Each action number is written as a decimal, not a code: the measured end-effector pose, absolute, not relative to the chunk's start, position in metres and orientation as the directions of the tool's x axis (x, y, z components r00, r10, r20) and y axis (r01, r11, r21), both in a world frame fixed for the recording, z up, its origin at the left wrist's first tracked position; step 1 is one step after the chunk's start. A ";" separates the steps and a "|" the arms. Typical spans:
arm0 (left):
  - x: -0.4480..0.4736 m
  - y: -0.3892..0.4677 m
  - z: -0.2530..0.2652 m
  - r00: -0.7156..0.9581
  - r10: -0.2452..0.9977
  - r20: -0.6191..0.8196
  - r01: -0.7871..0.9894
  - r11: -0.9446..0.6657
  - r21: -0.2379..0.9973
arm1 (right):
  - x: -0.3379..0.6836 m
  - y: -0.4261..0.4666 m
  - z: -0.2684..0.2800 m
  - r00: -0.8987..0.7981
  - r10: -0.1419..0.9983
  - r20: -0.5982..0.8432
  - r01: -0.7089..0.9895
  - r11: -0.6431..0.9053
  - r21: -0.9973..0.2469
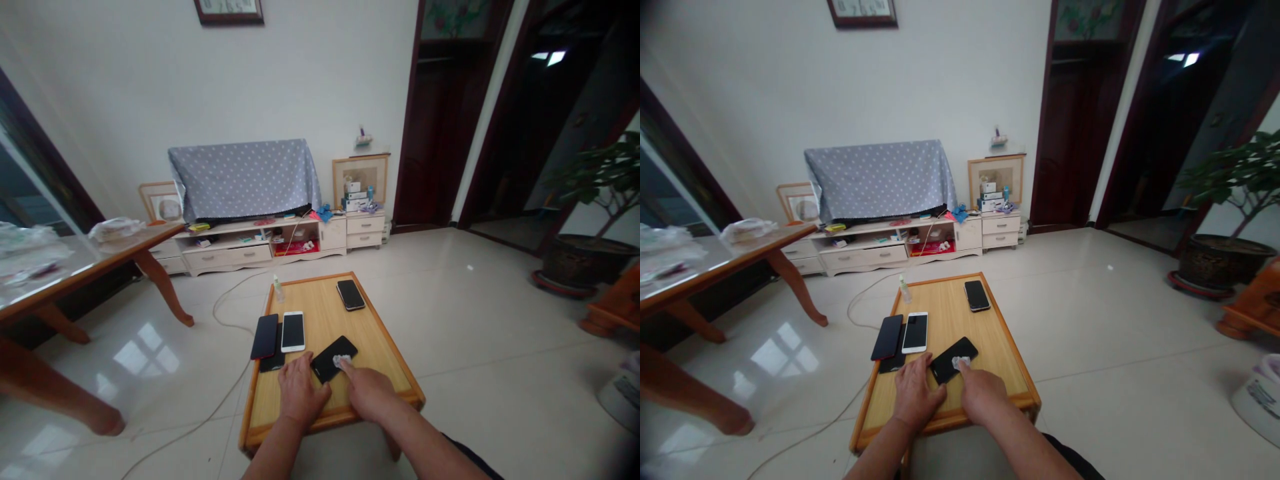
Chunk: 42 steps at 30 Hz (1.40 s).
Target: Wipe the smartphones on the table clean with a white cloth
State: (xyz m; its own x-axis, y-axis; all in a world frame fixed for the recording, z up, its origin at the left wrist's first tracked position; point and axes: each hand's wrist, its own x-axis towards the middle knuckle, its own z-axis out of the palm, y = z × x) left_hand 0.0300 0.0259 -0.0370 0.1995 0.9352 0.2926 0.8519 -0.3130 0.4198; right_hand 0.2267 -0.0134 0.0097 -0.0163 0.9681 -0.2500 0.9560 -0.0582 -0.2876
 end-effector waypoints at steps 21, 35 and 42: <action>0.031 0.028 -0.032 0.190 0.944 0.271 0.838 -0.300 0.455 | 0.246 0.049 0.007 0.100 0.967 -0.236 0.909 -0.185 -0.373; 0.027 0.030 -0.039 0.202 0.936 0.289 0.834 -0.319 0.450 | 0.190 0.019 0.019 -0.115 0.964 -0.241 0.924 0.015 -0.383; 0.027 0.031 -0.041 0.189 0.940 0.283 0.827 -0.308 0.471 | 0.190 0.023 0.019 -0.129 0.961 -0.243 0.920 0.024 -0.392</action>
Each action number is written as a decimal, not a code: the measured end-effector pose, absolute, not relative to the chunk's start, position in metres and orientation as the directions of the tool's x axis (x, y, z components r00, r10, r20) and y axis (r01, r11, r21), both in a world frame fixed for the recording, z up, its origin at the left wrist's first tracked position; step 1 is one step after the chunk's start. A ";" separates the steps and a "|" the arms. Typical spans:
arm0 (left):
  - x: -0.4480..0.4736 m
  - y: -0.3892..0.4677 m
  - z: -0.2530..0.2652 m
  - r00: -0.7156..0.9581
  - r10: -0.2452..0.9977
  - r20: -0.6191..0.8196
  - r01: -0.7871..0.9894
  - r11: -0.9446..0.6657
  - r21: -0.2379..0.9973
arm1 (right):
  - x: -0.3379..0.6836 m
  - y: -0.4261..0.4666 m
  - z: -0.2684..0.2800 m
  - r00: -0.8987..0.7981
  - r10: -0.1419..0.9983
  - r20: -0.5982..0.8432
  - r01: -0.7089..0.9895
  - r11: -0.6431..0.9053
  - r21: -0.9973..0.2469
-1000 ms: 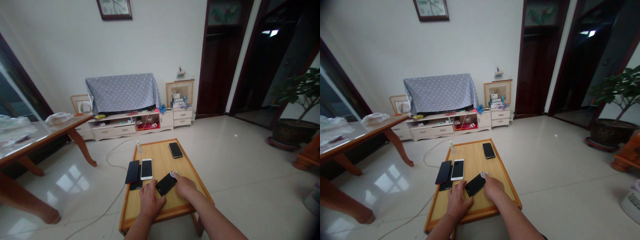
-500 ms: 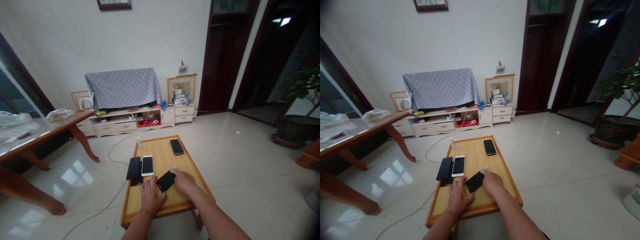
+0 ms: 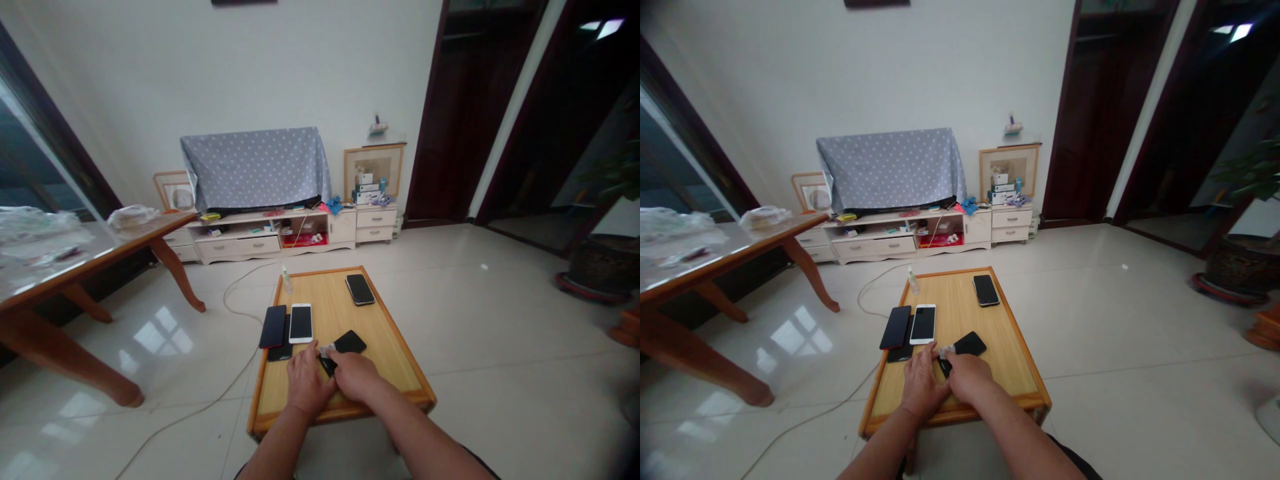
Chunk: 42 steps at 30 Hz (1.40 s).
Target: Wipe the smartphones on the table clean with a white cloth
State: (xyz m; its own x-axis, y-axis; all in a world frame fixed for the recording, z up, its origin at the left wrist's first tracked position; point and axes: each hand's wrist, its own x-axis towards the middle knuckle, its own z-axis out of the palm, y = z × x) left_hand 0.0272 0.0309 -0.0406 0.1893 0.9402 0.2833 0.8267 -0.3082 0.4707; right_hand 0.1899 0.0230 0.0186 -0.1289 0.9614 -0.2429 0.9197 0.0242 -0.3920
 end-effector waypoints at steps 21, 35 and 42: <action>0.028 0.030 -0.038 0.191 0.953 0.237 0.837 -0.284 0.468 | 0.212 0.001 0.029 -0.203 0.943 -0.265 0.932 0.103 -0.348; 0.027 0.029 -0.033 0.182 0.956 0.232 0.829 -0.276 0.486 | 0.205 0.000 0.019 -0.174 0.949 -0.261 0.927 0.069 -0.369; 0.027 0.030 -0.037 0.191 0.950 0.246 0.831 -0.290 0.475 | 0.228 0.013 0.022 0.036 0.960 -0.277 0.954 -0.116 -0.277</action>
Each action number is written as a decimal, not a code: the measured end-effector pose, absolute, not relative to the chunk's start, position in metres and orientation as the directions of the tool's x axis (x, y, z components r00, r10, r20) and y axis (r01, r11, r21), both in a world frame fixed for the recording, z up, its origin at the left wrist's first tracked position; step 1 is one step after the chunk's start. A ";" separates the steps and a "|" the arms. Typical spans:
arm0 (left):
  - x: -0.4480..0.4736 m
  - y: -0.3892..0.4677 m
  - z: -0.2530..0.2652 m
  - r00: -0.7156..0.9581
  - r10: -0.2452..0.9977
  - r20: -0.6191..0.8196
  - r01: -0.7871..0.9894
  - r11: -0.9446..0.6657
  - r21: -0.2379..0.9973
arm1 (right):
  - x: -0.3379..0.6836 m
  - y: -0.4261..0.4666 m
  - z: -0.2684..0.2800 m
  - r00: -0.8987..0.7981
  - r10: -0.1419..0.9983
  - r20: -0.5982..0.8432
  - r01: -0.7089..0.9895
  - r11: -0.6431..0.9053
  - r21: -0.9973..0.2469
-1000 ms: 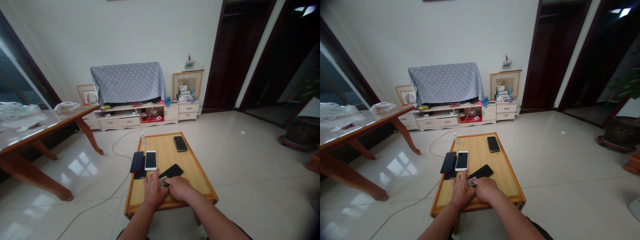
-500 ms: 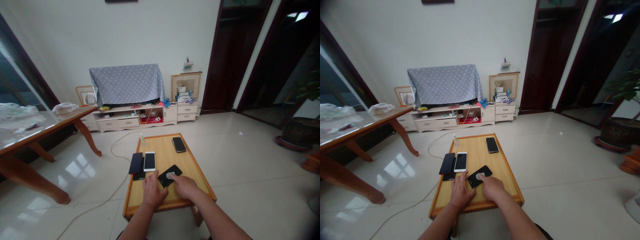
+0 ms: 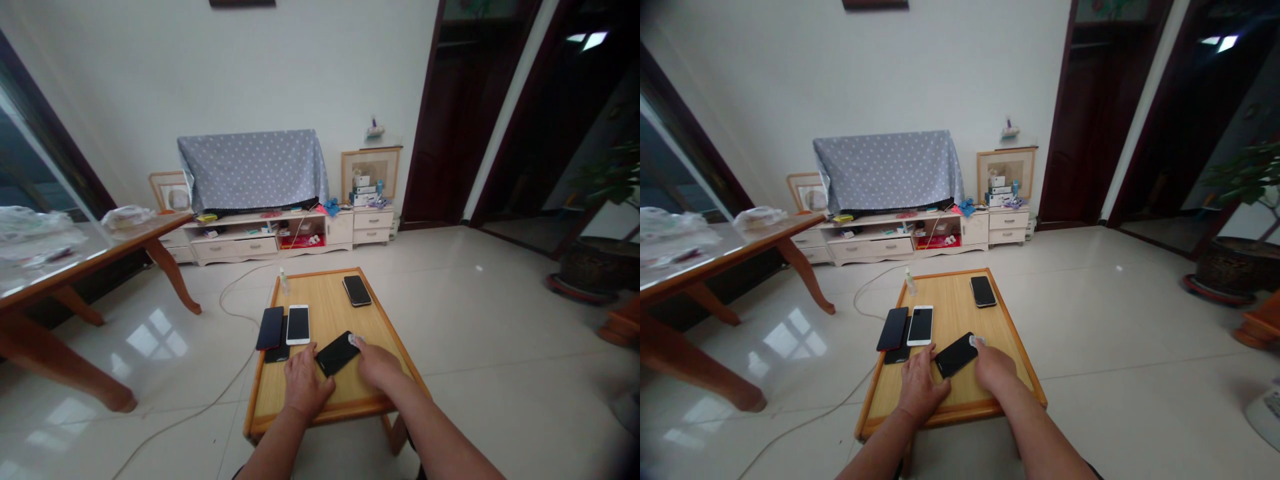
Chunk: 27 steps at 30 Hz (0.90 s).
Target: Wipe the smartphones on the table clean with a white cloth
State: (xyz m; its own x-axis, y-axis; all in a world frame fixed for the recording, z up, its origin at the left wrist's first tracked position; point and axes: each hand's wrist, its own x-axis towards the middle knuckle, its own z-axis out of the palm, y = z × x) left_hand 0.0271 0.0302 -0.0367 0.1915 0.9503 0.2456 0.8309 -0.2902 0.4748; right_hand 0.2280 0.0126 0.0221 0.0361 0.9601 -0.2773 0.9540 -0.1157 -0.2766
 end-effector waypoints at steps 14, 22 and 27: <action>0.027 0.030 -0.038 0.191 0.951 0.242 0.829 -0.288 0.478 | 0.221 0.014 0.020 0.029 0.968 -0.248 0.940 -0.111 -0.322; 0.027 0.032 -0.040 0.193 0.946 0.260 0.826 -0.299 0.477 | 0.197 0.009 0.017 -0.088 0.969 -0.233 0.931 -0.003 -0.365; 0.026 0.033 -0.044 0.199 0.944 0.262 0.822 -0.306 0.480 | 0.200 0.017 0.016 -0.049 0.972 -0.228 0.937 -0.034 -0.348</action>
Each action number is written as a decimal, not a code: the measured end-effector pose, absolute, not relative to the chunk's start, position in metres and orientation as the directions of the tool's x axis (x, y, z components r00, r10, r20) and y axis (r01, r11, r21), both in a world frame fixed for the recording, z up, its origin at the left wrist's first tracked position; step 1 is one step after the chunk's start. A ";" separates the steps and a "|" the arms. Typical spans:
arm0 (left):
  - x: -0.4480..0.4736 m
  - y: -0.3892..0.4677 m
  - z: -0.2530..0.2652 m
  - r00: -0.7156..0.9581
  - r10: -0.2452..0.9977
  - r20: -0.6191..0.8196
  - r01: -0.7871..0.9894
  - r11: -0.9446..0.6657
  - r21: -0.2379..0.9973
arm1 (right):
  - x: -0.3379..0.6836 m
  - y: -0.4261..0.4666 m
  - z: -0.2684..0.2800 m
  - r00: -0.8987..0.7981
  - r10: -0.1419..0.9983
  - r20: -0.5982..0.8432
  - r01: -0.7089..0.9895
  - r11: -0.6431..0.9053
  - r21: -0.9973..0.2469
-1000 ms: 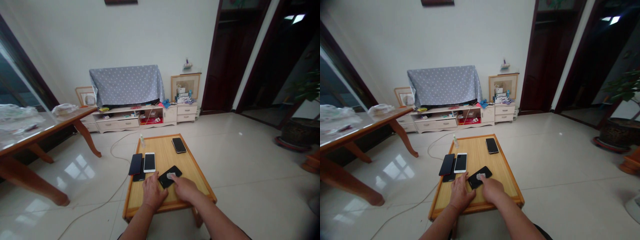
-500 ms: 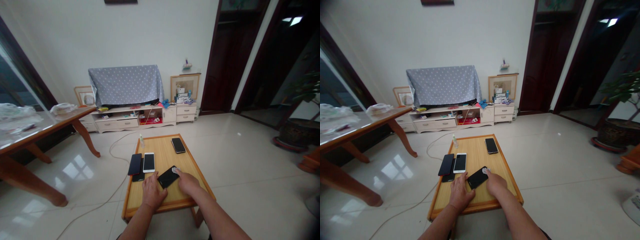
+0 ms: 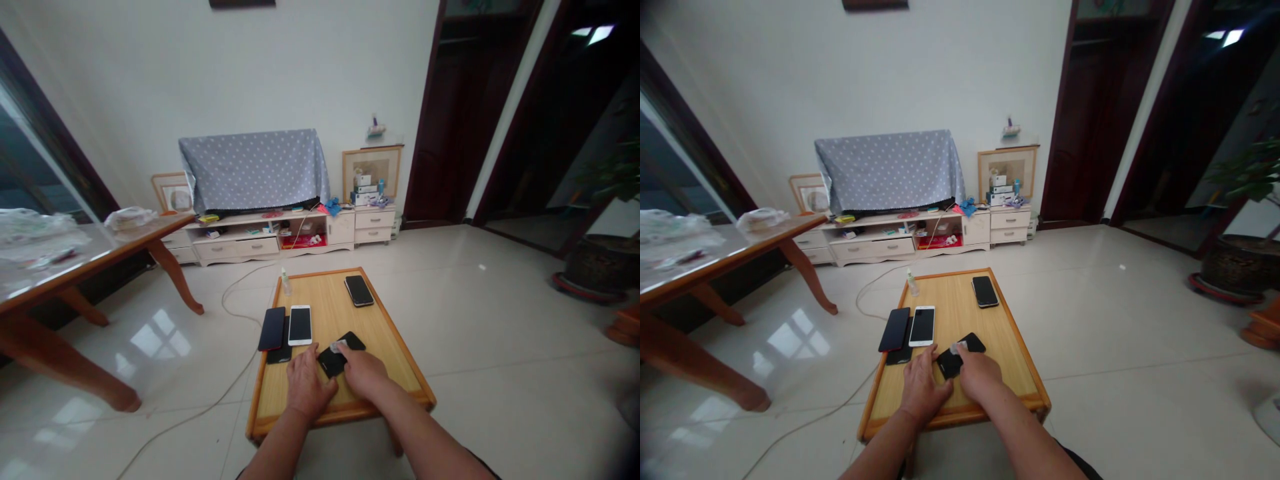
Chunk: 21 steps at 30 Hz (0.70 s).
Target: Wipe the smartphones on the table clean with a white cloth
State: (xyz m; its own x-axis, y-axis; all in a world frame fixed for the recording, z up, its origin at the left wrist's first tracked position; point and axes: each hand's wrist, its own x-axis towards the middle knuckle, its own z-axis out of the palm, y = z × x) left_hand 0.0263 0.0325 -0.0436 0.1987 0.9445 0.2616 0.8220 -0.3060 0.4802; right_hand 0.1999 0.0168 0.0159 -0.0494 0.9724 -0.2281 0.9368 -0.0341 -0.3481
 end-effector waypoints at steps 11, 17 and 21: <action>0.027 0.032 -0.044 0.194 0.938 0.289 0.819 -0.316 0.479 | 0.192 0.025 0.014 -0.089 0.972 -0.219 0.929 0.001 -0.370; 0.028 0.033 -0.043 0.192 0.937 0.293 0.814 -0.319 0.486 | 0.191 0.035 0.011 -0.059 0.970 -0.237 0.926 -0.036 -0.375; 0.028 0.033 -0.043 0.196 0.936 0.294 0.817 -0.322 0.478 | 0.221 0.051 0.012 0.073 0.966 -0.250 0.932 -0.155 -0.328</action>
